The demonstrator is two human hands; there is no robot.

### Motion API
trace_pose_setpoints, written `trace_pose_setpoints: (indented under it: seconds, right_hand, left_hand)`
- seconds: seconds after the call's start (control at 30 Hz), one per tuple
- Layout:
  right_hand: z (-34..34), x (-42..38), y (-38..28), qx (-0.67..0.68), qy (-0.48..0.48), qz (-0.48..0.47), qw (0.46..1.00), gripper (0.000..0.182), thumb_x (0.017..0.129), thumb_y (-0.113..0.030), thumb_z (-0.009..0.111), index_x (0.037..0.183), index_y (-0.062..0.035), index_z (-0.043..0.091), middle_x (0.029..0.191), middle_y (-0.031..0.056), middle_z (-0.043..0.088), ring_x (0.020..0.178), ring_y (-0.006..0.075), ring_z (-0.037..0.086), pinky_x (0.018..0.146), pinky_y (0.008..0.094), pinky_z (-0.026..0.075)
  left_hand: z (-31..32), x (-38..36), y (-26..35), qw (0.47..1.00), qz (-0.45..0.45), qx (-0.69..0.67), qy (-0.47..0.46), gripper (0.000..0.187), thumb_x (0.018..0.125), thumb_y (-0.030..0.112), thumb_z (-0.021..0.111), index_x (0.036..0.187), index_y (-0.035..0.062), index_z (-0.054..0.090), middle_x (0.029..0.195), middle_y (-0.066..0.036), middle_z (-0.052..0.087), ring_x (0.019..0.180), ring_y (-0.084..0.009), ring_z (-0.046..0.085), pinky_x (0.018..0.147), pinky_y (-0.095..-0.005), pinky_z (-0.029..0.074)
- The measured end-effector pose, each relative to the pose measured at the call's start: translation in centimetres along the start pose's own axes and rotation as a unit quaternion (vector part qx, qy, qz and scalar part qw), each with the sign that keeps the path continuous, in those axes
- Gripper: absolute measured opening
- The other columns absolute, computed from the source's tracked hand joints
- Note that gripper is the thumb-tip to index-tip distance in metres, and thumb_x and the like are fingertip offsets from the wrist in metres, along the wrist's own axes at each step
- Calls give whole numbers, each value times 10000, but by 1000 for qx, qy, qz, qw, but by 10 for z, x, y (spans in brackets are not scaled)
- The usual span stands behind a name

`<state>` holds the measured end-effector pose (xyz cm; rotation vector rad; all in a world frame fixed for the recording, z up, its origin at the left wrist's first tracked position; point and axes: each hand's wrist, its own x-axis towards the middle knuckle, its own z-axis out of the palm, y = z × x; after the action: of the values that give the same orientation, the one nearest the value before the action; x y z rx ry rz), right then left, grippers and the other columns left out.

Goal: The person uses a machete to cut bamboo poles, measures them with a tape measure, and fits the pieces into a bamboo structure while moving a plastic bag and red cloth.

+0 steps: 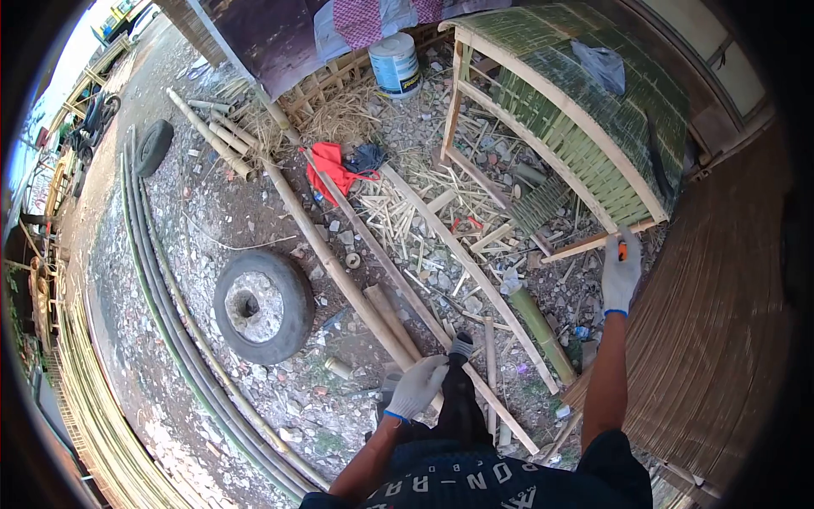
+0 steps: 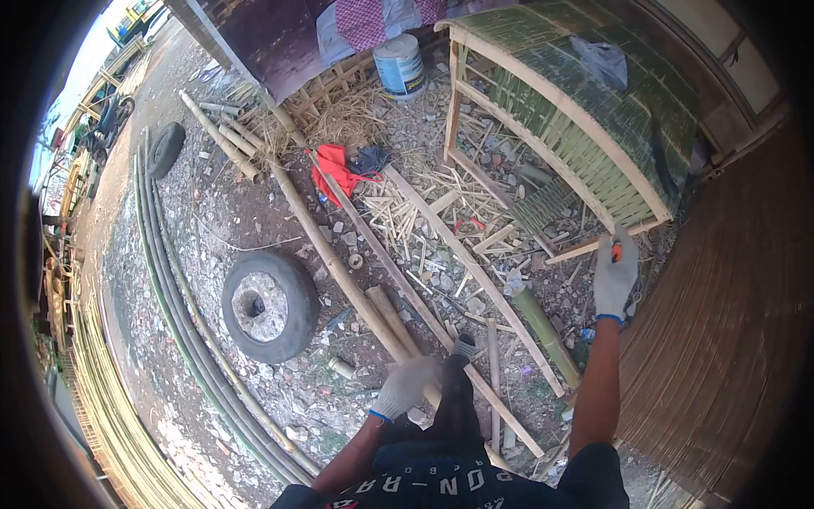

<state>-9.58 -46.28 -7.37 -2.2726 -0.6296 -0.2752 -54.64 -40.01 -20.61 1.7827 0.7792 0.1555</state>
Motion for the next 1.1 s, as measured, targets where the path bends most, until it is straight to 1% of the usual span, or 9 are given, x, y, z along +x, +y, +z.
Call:
trace_pose_setpoints:
  seconds: [0.13,0.17,0.27,0.33,0.43,0.57,0.7,0.93,1.1]
  right_hand:
    - [4,-225,-51,160,-283,235,916,533,1011,-272,666,1456,-1,556,1267,86,653,1068,148,617,968,297,489]
    - [0,-277,-63,180,-336,303,873,499,1010,-242,678,1438,-8,568,1416,119,603,1297,192,562,1112,323,421]
    - [-9,-413,-92,273,-357,395,801,556,978,-187,708,1494,-82,528,1191,66,619,896,101,615,718,244,541]
    - [-28,-463,-120,287,-389,459,746,685,944,-216,757,1527,-21,455,1275,86,622,1091,152,625,962,310,520]
    - [-39,-510,-136,254,-457,313,793,752,919,-224,780,1542,-19,411,1294,88,601,1130,166,611,992,321,511]
    - [-53,-536,-150,225,-501,339,764,806,894,-275,801,1544,-29,392,1321,119,600,1184,199,613,1017,340,507]
    - [-58,-554,-174,157,-480,308,806,810,882,-368,796,1521,-52,412,1302,184,643,1169,292,674,1009,383,525]
    - [-72,-628,-154,131,-479,330,802,780,886,-434,777,1485,-53,454,1287,192,673,1217,341,666,1035,408,507]
    - [-97,-679,-145,114,-417,384,816,783,919,-499,764,1508,-64,487,1291,190,661,1208,308,654,1039,389,498]
  left_hand:
    - [-28,-11,38,998,-40,-49,0,381,1046,290,587,1263,-12,666,1222,-199,703,1125,-354,689,968,-390,535]
    - [-34,-18,38,998,-8,-61,-4,367,1040,287,595,1250,-2,678,1210,-203,702,1104,-358,696,954,-391,542]
    - [-43,-52,15,992,-13,-98,-83,370,1032,302,604,1226,-1,690,1189,-208,704,1095,-356,698,948,-395,543]
    - [-55,-75,7,977,-36,-42,-204,381,1025,343,584,1213,36,708,1135,-193,728,1070,-342,709,952,-404,536]
    - [-47,-116,-19,949,-17,39,-312,412,996,407,561,1213,99,727,1175,-176,722,1101,-367,686,980,-446,527]
    - [-53,-155,-41,962,17,16,-271,365,939,350,625,1108,45,734,1104,-222,723,1048,-408,689,943,-477,536]
    - [-68,-168,-43,945,-25,-8,-326,302,947,209,660,1154,-9,694,1086,-187,725,1042,-319,717,924,-381,551]
    - [-28,-201,-108,907,-26,-49,-418,227,922,207,640,988,2,711,908,-174,678,920,-314,688,862,-411,530]
    - [-3,-205,-149,920,-19,-4,-393,380,949,216,684,1244,-15,613,1169,-157,690,1079,-244,659,953,-363,513]
